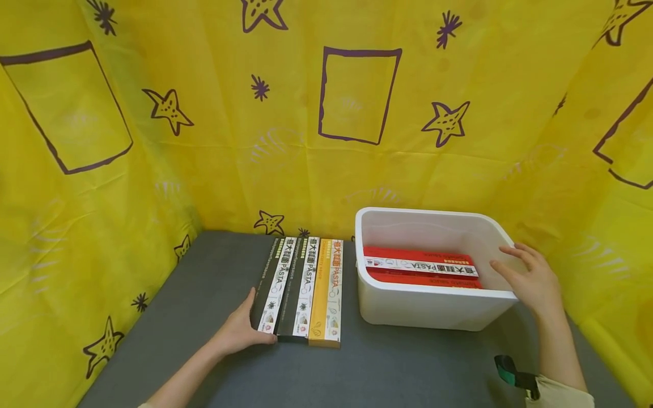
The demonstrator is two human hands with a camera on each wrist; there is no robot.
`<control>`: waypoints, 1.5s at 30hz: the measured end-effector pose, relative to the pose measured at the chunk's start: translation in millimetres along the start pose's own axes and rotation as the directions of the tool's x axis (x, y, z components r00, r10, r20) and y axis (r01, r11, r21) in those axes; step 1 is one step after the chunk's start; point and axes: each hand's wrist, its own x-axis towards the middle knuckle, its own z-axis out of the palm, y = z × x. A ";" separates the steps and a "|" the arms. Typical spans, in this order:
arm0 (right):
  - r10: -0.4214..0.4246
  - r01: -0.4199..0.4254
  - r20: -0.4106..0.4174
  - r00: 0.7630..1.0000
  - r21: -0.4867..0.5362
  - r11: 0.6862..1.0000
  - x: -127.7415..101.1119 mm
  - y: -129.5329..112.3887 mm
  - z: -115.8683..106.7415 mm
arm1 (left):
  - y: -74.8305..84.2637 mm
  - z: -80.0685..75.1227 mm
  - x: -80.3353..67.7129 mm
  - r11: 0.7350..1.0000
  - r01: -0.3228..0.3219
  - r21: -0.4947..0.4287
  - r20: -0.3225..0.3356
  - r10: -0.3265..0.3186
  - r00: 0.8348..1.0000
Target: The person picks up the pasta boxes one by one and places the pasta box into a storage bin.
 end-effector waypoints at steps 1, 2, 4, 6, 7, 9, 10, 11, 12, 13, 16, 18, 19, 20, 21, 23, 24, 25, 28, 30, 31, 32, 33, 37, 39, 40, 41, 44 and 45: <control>-0.002 0.002 -0.002 1.000 -0.002 1.000 0.0 -0.2 0.1 | 0.2 -0.4 -0.2 1.000 -0.002 0.000 -0.006 0.002 1.000; -0.003 0.003 -0.002 1.000 -0.003 1.000 0.0 -0.3 0.1 | 0.6 -0.7 -0.3 1.000 -0.003 -0.002 -0.013 0.003 1.000; -0.005 0.005 -0.003 1.000 -0.005 1.000 0.0 -0.6 0.3 | 1.2 -1.3 -0.7 1.000 -0.004 0.003 -0.028 0.004 1.000; -0.005 0.005 -0.004 1.000 -0.008 1.000 -0.1 -0.8 0.6 | 2.0 -1.5 -1.3 1.000 -0.002 0.006 -0.046 0.002 0.999; -0.004 0.004 -0.004 1.000 -0.009 1.000 -0.2 -0.9 0.6 | 2.9 -1.9 -1.9 1.000 -0.002 0.008 -0.058 0.003 0.998; -0.003 0.003 -0.003 1.000 -0.009 1.000 -0.2 -0.9 0.7 | 4.8 -2.6 -2.9 1.000 0.003 0.005 -0.080 -0.002 0.997; -0.001 0.001 -0.004 1.000 -0.007 1.000 -0.1 -0.9 0.6 | 5.6 -3.1 -3.3 1.000 0.004 -0.005 -0.088 -0.005 0.996; 0.001 -0.001 -0.003 1.000 -0.004 1.000 -0.1 -0.8 0.5 | 6.4 -3.6 -3.7 1.000 0.009 -0.014 -0.098 -0.010 0.995; 0.003 -0.003 -0.004 1.000 -0.001 1.000 0.0 -0.8 0.4 | 7.1 -4.0 -3.8 0.999 0.011 -0.031 -0.106 -0.014 0.994; 0.005 -0.005 -0.003 1.000 0.001 1.000 0.0 -0.8 0.3 | 7.7 -4.5 -3.9 0.999 0.017 -0.044 -0.114 -0.022 0.993; 0.009 -0.009 -0.004 1.000 0.007 1.000 0.3 -0.7 -0.1 | 9.0 -5.8 -4.0 0.996 0.026 -0.085 -0.126 -0.036 0.991; 0.008 -0.008 -0.006 1.000 0.007 1.000 0.2 -0.9 -0.3 | 10.1 -6.8 -4.1 0.995 0.024 -0.101 -0.136 -0.037 0.990; 0.007 -0.007 -0.006 1.000 0.006 1.000 0.2 -1.1 -0.3 | 10.7 -7.4 -4.5 0.995 0.024 -0.100 -0.141 -0.038 0.989; 0.007 -0.007 -0.006 1.000 0.005 1.000 0.1 -1.2 -0.3 | 11.1 -7.8 -4.6 0.995 0.023 -0.102 -0.146 -0.038 0.989; 0.007 -0.007 -0.006 1.000 0.004 1.000 -0.1 -1.5 -0.3 | 11.4 -8.1 -4.6 0.994 0.021 -0.106 -0.153 -0.037 0.987; 0.007 -0.007 -0.005 1.000 0.001 1.000 -0.5 -2.0 -0.3 | 11.8 -8.6 -4.7 0.994 0.017 -0.112 -0.167 -0.036 0.985; 0.008 -0.008 -0.005 1.000 0.000 1.000 -0.8 -2.3 -0.4 | 12.0 -8.8 -5.0 0.993 0.016 -0.116 -0.173 -0.036 0.984; 0.009 -0.009 -0.005 1.000 0.000 1.000 -1.0 -2.5 -0.5 | 12.2 -9.1 -5.1 0.993 0.014 -0.121 -0.180 -0.036 0.983; 0.011 -0.011 -0.005 1.000 0.003 1.000 -1.3 -3.2 -1.0 | 13.1 -10.0 -6.5 0.989 0.006 -0.145 -0.195 -0.035 0.980; 0.008 -0.008 -0.008 1.000 0.002 1.000 -1.1 -3.1 -1.6 | 14.2 -10.7 -7.8 0.987 -0.002 -0.163 -0.202 -0.031 0.979; 0.007 -0.007 -0.010 1.000 0.000 1.000 -0.8 -3.0 -1.6 | 14.8 -11.1 -8.8 0.985 -0.009 -0.171 -0.207 -0.027 0.978; 0.004 -0.004 -0.012 1.000 -0.001 1.000 -0.6 -2.8 -1.7 | 15.3 -11.5 -9.9 0.984 -0.019 -0.178 -0.211 -0.019 0.977; 0.003 -0.003 -0.014 1.000 0.000 1.000 -0.5 -2.5 -1.8 | 15.9 -11.9 -11.2 0.982 -0.030 -0.184 -0.216 -0.010 0.976; 0.008 -0.008 -0.017 1.000 -0.005 1.000 -0.2 -1.5 -1.8 | 18.9 -14.0 -17.3 0.974 -0.090 -0.207 -0.248 0.036 0.968; 0.010 -0.010 -0.016 1.000 -0.007 1.000 -0.5 -1.6 -1.5 | 20.7 -15.7 -20.0 0.967 -0.119 -0.224 -0.262 0.058 0.963; 0.009 -0.010 -0.016 1.000 -0.012 1.000 -0.4 -1.5 -1.2 | 21.6 -16.7 -21.0 0.964 -0.130 -0.231 -0.267 0.066 0.962; 0.010 -0.010 -0.017 1.000 -0.014 1.000 -0.4 -1.5 -0.9 | 22.4 -17.7 -21.8 0.960 -0.145 -0.239 -0.270 0.078 0.960; 0.003 -0.003 -0.021 1.000 -0.016 1.000 -0.2 -1.8 -0.1 | 25.6 -20.5 -23.6 0.951 -0.179 -0.252 -0.271 0.108 0.957; 0.002 -0.002 -0.022 1.000 -0.018 1.000 -0.1 -1.9 0.4 | 26.7 -21.2 -24.2 0.949 -0.190 -0.252 -0.271 0.119 0.955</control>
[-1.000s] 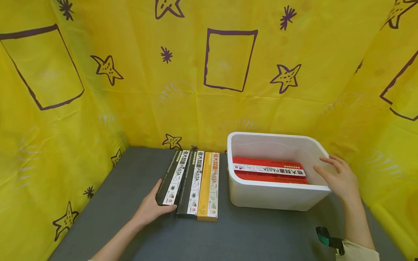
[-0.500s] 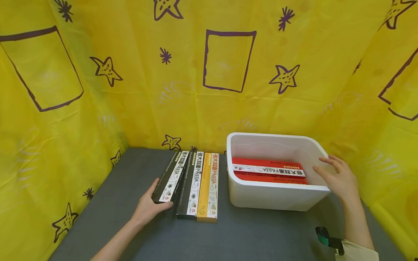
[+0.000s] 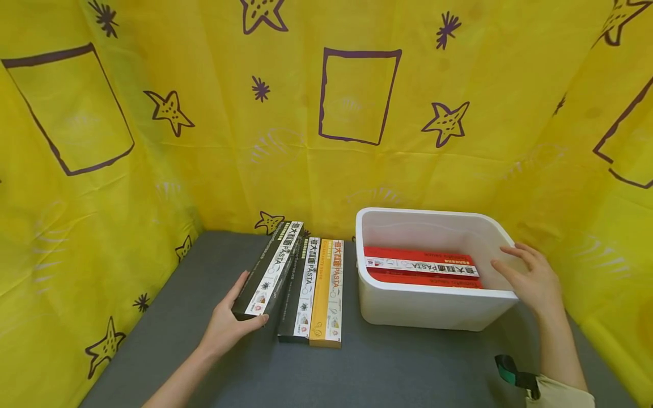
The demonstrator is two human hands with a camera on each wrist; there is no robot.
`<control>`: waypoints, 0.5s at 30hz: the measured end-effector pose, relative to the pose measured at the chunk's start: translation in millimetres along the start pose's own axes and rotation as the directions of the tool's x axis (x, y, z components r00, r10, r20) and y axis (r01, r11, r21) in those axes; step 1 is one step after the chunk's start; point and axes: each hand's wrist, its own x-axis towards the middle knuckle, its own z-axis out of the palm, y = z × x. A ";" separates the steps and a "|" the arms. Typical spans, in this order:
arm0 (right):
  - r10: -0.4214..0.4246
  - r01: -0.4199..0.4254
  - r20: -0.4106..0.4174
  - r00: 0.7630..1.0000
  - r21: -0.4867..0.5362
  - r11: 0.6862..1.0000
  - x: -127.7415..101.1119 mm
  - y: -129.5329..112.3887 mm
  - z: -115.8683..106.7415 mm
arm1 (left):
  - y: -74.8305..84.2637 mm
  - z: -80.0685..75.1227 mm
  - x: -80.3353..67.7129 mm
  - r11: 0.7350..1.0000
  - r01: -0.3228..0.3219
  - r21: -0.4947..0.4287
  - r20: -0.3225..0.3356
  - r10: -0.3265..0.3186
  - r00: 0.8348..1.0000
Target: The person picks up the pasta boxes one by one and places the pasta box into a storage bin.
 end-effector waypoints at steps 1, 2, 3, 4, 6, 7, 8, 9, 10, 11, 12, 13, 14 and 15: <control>-0.002 0.002 -0.001 1.000 0.000 1.000 0.1 0.1 0.0 | 1.3 0.0 0.2 1.000 -0.011 -0.012 0.004 0.011 1.000; 0.000 0.000 -0.001 1.000 0.002 1.000 0.1 0.0 0.0 | 2.6 0.0 0.3 1.000 -0.022 -0.020 0.007 0.022 1.000; 0.000 0.000 -0.001 1.000 0.004 1.000 0.1 -0.1 -0.1 | 4.1 0.1 0.3 0.999 -0.031 -0.029 0.010 0.031 0.999; 0.000 0.000 0.000 1.000 0.006 1.000 0.0 -0.4 -0.2 | 5.7 0.3 0.1 0.998 -0.040 -0.047 0.015 0.040 0.999; 0.002 -0.002 0.002 1.000 0.004 1.000 0.1 -0.4 -0.1 | 8.7 0.6 0.1 0.995 -0.056 -0.082 0.020 0.058 0.998; 0.003 -0.003 0.003 1.000 0.005 1.000 0.1 -0.5 -0.2 | 10.5 0.8 0.1 0.993 -0.063 -0.103 0.023 0.066 0.998; 0.004 -0.004 0.004 1.000 0.003 1.000 0.1 -0.4 -0.2 | 12.3 1.2 0.1 0.990 -0.071 -0.121 0.025 0.074 0.997; 0.003 -0.003 0.003 1.000 0.001 1.000 -0.1 -0.5 -0.3 | 14.2 1.5 0.0 0.987 -0.079 -0.141 0.028 0.084 0.996; 0.004 -0.004 0.003 1.000 0.001 1.000 -0.2 -0.5 -0.4 | 16.1 1.9 0.0 0.983 -0.087 -0.161 0.029 0.093 0.995; 0.003 -0.003 0.002 1.000 -0.001 1.000 -0.3 -0.5 -0.4 | 18.1 2.1 -0.1 0.980 -0.095 -0.177 0.029 0.102 0.994; 0.004 -0.004 0.001 1.000 -0.002 1.000 -0.4 -0.7 -0.4 | 20.2 2.3 -0.1 0.976 -0.105 -0.192 0.029 0.112 0.993; 0.004 -0.004 -0.001 1.000 -0.001 1.000 -0.5 -0.7 -0.3 | 22.2 2.3 -0.1 0.971 -0.115 -0.212 0.029 0.124 0.992; 0.004 -0.004 -0.001 1.000 -0.001 1.000 -0.6 -0.9 -0.3 | 24.3 2.3 -0.1 0.965 -0.124 -0.231 0.030 0.135 0.990; 0.005 -0.005 -0.001 1.000 0.000 1.000 -0.6 -1.0 -0.2 | 26.4 2.2 0.0 0.958 -0.135 -0.251 0.032 0.148 0.988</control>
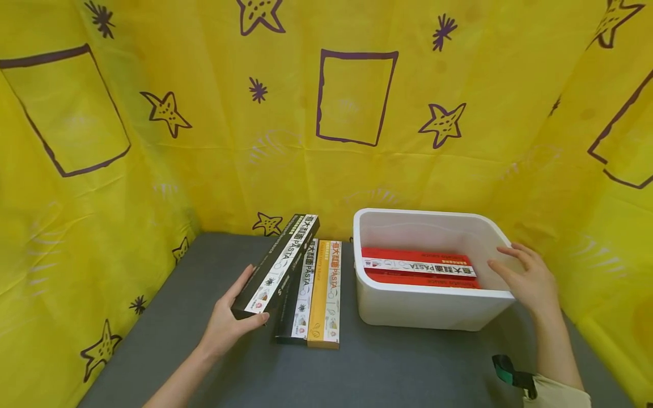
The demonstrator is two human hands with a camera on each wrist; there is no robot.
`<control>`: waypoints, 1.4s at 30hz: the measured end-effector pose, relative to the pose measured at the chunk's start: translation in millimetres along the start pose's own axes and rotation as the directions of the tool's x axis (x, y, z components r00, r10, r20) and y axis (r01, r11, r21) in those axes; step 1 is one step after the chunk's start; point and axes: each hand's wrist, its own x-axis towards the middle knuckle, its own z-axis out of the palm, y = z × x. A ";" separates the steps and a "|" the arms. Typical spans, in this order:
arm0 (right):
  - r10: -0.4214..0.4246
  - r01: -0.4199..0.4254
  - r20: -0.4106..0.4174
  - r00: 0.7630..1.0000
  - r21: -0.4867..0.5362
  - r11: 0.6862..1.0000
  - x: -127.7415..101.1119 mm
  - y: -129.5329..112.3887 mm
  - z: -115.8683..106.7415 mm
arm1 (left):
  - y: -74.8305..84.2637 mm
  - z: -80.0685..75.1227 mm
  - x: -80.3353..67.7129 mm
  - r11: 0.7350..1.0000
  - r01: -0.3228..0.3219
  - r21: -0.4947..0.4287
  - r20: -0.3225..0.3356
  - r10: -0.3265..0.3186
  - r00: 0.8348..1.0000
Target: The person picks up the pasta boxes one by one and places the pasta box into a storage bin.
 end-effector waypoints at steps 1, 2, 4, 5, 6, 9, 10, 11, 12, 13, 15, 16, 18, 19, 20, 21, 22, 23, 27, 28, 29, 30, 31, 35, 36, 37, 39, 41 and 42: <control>0.002 -0.002 0.001 1.000 0.001 1.000 0.0 -0.2 0.3 | 2.2 0.2 0.3 1.000 -0.014 -0.023 0.007 0.014 1.000; 0.003 -0.003 0.002 1.000 0.000 1.000 0.1 -0.4 0.5 | 4.4 0.3 0.6 0.999 -0.029 -0.044 0.013 0.029 0.999; 0.007 -0.007 0.004 1.000 0.002 1.000 0.3 -1.0 0.7 | 9.1 0.5 1.6 0.995 -0.061 -0.081 0.028 0.063 0.998; 0.009 -0.009 0.006 1.000 0.003 1.000 0.3 -1.4 0.6 | 11.7 0.7 2.0 0.992 -0.075 -0.099 0.036 0.079 0.996; 0.011 -0.011 0.007 1.000 0.003 1.000 0.3 -1.7 0.5 | 14.4 1.0 2.4 0.989 -0.089 -0.119 0.044 0.095 0.994; 0.010 -0.010 0.007 1.000 0.006 1.000 0.3 -2.7 -0.3 | 21.9 1.8 3.4 0.980 -0.121 -0.157 0.066 0.133 0.989; 0.010 -0.010 0.007 1.000 0.007 1.000 0.3 -2.9 -0.6 | 24.0 2.3 3.8 0.977 -0.127 -0.174 0.073 0.141 0.987; 0.009 -0.009 0.006 1.000 0.009 1.000 0.3 -3.2 -0.9 | 26.2 3.0 4.4 0.973 -0.130 -0.189 0.082 0.147 0.986; 0.009 -0.009 0.005 1.000 0.009 1.000 0.3 -3.4 -1.2 | 28.4 3.7 5.3 0.970 -0.132 -0.203 0.092 0.153 0.984; 0.010 -0.010 0.004 1.000 0.010 1.000 0.3 -3.6 -1.5 | 30.1 4.6 6.4 0.968 -0.135 -0.213 0.102 0.160 0.982; 0.010 -0.010 0.003 1.000 0.010 1.000 0.3 -4.0 -2.2 | 33.4 6.7 9.2 0.961 -0.140 -0.238 0.118 0.171 0.978; 0.010 -0.010 0.002 1.000 0.010 1.000 0.4 -4.1 -2.4 | 35.0 8.1 10.7 0.957 -0.141 -0.253 0.126 0.177 0.976; 0.011 -0.011 0.002 1.000 0.011 1.000 0.4 -4.4 -2.8 | 38.1 11.4 13.9 0.948 -0.145 -0.282 0.143 0.191 0.971; 0.012 -0.012 0.002 1.000 0.012 1.000 0.4 -4.3 -2.9 | 39.1 13.2 15.3 0.944 -0.147 -0.295 0.149 0.197 0.969; 0.010 -0.010 0.001 1.000 0.013 1.000 0.3 -4.3 -2.9 | 40.3 15.1 16.9 0.940 -0.145 -0.309 0.155 0.201 0.967; 0.010 -0.010 0.001 1.000 0.014 1.000 0.2 -4.2 -2.9 | 41.4 17.1 18.2 0.935 -0.143 -0.326 0.162 0.204 0.966; 0.010 -0.010 0.001 1.000 0.013 1.000 0.1 -4.0 -2.7 | 42.4 19.1 19.5 0.931 -0.144 -0.335 0.166 0.209 0.964; 0.010 -0.010 0.002 1.000 0.013 1.000 -0.1 -3.7 -2.5 | 43.2 20.9 20.8 0.929 -0.146 -0.340 0.170 0.213 0.962; 0.013 -0.013 0.003 1.000 0.014 1.000 -0.9 -2.7 -2.0 | 45.9 27.4 26.1 0.926 -0.151 -0.346 0.191 0.227 0.955; 0.014 -0.014 0.003 1.000 0.016 1.000 -1.0 -2.4 -2.0 | 46.5 28.8 27.4 0.925 -0.154 -0.347 0.197 0.232 0.953; 0.015 -0.015 0.003 1.000 0.019 1.000 -1.2 -2.2 -2.0 | 47.0 30.4 28.8 0.924 -0.151 -0.353 0.206 0.234 0.950; 0.017 -0.017 0.003 1.000 0.021 1.000 -1.3 -2.0 -2.0 | 47.5 31.9 30.2 0.922 -0.146 -0.358 0.214 0.233 0.949; 0.017 -0.017 0.004 1.000 0.021 1.000 -1.3 -1.7 -2.1 | 48.2 33.4 31.7 0.920 -0.140 -0.367 0.224 0.233 0.946; 0.017 -0.017 0.005 1.000 0.017 1.000 -1.4 -1.4 -2.0 | 51.1 38.9 38.1 0.915 -0.118 -0.385 0.258 0.230 0.938; 0.017 -0.017 0.006 1.000 0.015 1.000 -1.3 -1.4 -2.0 | 52.0 40.3 39.9 0.915 -0.114 -0.387 0.266 0.229 0.936; 0.018 -0.018 0.007 1.000 0.013 1.000 -1.4 -1.5 -1.9 | 52.6 41.7 41.7 0.916 -0.115 -0.385 0.272 0.231 0.934; 0.020 -0.020 0.009 1.000 0.011 1.000 -1.5 -1.8 -1.6 | 53.6 44.4 45.4 0.916 -0.120 -0.382 0.286 0.241 0.927; 0.021 -0.021 0.009 1.000 0.013 1.000 -1.7 -2.1 -1.1 | 54.1 47.2 49.6 0.915 -0.145 -0.376 0.294 0.266 0.918; 0.020 -0.021 0.008 1.000 0.016 1.000 -1.8 -2.2 -0.8 | 54.2 48.6 51.5 0.915 -0.154 -0.374 0.299 0.276 0.914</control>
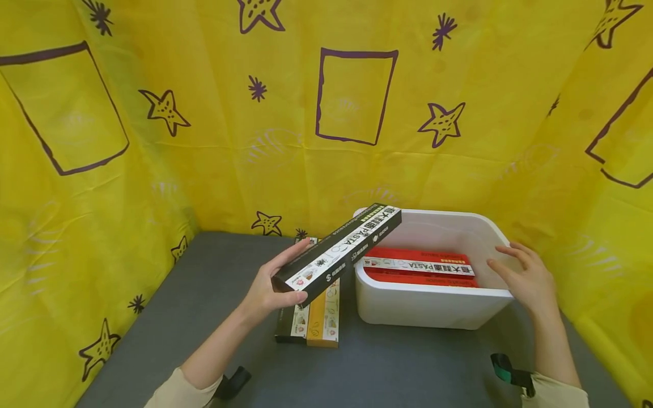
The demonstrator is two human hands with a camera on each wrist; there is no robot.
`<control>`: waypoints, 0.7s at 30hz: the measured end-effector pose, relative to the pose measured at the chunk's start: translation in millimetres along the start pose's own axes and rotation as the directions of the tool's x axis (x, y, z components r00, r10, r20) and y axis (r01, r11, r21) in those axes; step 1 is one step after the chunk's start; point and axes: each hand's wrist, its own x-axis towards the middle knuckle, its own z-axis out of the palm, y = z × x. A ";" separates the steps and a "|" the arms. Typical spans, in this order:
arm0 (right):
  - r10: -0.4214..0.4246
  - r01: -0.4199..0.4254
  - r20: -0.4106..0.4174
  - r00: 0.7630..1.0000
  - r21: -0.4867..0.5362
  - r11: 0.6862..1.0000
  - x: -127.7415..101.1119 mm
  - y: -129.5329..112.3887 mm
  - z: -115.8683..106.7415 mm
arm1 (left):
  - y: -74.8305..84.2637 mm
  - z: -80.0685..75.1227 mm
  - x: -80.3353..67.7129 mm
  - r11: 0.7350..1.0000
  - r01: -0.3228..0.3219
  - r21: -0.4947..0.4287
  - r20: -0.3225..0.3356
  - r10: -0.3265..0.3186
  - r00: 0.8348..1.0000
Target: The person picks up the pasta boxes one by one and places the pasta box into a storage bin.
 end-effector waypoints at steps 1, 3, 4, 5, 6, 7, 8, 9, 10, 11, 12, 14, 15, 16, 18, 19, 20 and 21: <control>-0.001 0.001 -0.001 1.000 0.002 1.000 0.0 0.0 0.2 | -0.9 0.6 2.3 1.000 -0.011 0.002 0.013 0.011 1.000; -0.008 0.008 -0.006 1.000 0.002 1.000 0.1 0.2 0.5 | -2.9 1.7 6.7 0.999 -0.033 0.010 0.036 0.033 0.999; -0.013 0.013 -0.008 1.000 0.002 1.000 0.2 0.4 0.7 | -4.0 2.3 8.6 0.999 -0.041 0.013 0.044 0.041 0.998; -0.016 0.016 -0.010 1.000 0.002 1.000 0.3 0.7 0.9 | -4.9 2.9 10.6 0.999 -0.042 0.005 0.054 0.042 0.998; -0.019 0.019 -0.010 1.000 0.003 1.000 0.5 0.9 1.0 | -5.9 3.5 12.5 0.999 -0.044 -0.003 0.065 0.044 0.997; -0.020 0.020 -0.010 1.000 0.003 1.000 0.5 1.1 1.1 | -6.7 4.3 14.6 0.999 -0.043 -0.013 0.076 0.044 0.996; -0.020 0.020 -0.010 1.000 0.004 1.000 0.7 1.3 1.2 | -7.4 4.9 16.6 0.999 -0.042 -0.020 0.088 0.044 0.995; -0.020 0.020 -0.011 1.000 0.005 1.000 0.8 1.3 1.2 | -8.1 5.7 18.7 0.999 -0.037 -0.029 0.099 0.039 0.994; -0.019 0.019 -0.010 1.000 0.005 1.000 0.8 1.3 1.1 | -8.7 6.4 20.8 0.999 -0.030 -0.036 0.111 0.034 0.993; -0.017 0.017 -0.009 1.000 0.007 1.000 0.8 1.3 1.0 | -9.3 7.0 22.9 0.999 -0.025 -0.038 0.121 0.029 0.992; -0.015 0.015 -0.009 1.000 0.006 1.000 0.8 1.3 0.9 | -9.7 7.6 24.8 0.999 -0.019 -0.031 0.127 0.023 0.992; -0.013 0.014 -0.010 1.000 0.006 1.000 0.7 1.1 0.7 | -10.8 8.7 29.2 1.000 -0.017 -0.018 0.140 0.019 0.990; -0.013 0.013 -0.009 1.000 0.007 1.000 0.8 1.0 0.6 | -11.4 9.1 31.2 1.000 -0.017 -0.001 0.143 0.017 0.990; -0.011 0.011 -0.009 1.000 0.007 1.000 0.8 0.9 0.6 | -12.2 9.4 33.4 1.000 -0.024 0.020 0.145 0.021 0.989; -0.009 0.009 -0.008 1.000 0.008 1.000 0.8 0.9 0.6 | -14.0 9.9 38.0 0.998 -0.035 0.055 0.151 0.026 0.988; -0.008 0.008 -0.008 1.000 0.009 1.000 0.6 0.9 0.7 | -15.3 10.2 40.5 0.997 -0.041 0.071 0.155 0.029 0.987; -0.008 0.008 -0.010 1.000 0.006 1.000 0.6 1.0 0.9 | -16.5 10.5 42.6 0.996 -0.040 0.084 0.156 0.026 0.987; -0.008 0.008 -0.011 1.000 0.003 1.000 0.5 1.2 1.3 | -17.8 10.8 44.8 0.994 -0.036 0.103 0.151 0.020 0.988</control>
